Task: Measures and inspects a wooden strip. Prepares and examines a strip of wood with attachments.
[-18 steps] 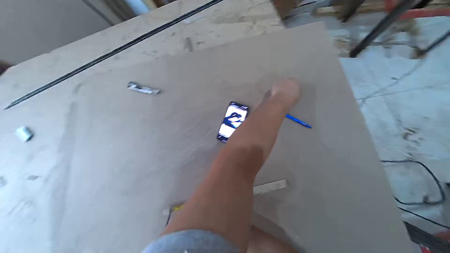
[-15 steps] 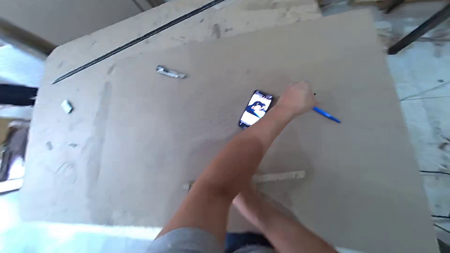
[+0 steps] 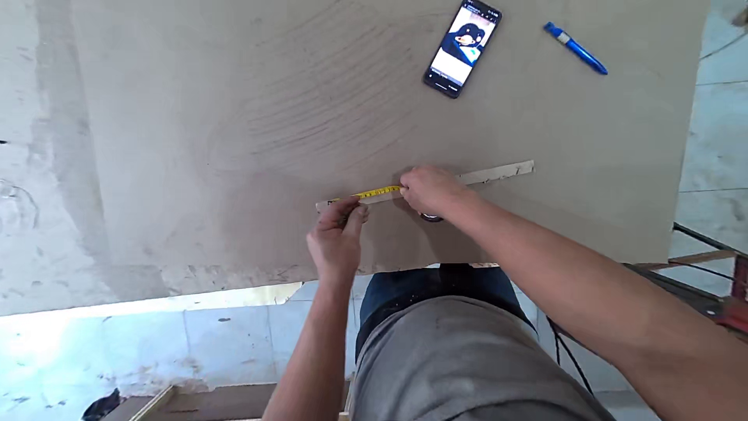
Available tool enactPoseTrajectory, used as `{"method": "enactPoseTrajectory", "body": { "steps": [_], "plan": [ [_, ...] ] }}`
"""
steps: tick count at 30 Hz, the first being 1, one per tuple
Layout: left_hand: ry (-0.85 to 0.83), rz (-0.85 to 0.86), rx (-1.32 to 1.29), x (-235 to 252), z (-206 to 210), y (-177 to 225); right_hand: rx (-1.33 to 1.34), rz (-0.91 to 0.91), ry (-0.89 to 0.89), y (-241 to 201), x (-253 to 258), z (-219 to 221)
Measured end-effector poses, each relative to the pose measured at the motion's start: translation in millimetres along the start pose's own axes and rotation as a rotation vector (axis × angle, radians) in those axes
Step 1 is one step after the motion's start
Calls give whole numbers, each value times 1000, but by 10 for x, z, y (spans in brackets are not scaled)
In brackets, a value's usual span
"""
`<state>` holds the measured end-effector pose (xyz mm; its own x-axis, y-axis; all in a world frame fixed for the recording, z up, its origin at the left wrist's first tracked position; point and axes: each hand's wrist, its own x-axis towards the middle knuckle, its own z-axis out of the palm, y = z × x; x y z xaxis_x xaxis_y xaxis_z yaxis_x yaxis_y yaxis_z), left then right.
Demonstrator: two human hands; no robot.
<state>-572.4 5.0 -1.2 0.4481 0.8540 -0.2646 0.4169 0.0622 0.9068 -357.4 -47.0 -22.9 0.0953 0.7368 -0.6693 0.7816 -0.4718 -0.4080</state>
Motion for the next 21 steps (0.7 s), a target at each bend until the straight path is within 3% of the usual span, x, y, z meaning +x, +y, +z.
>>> {"method": "enactPoseTrajectory", "body": {
  "steps": [7,21],
  "plan": [
    [191,133,449,32,434,-458,-54,-13,8,0,-13,-7],
    [190,208,518,67,442,-502,-56,-18,-17,-17,-6,-40]
  ]
}}
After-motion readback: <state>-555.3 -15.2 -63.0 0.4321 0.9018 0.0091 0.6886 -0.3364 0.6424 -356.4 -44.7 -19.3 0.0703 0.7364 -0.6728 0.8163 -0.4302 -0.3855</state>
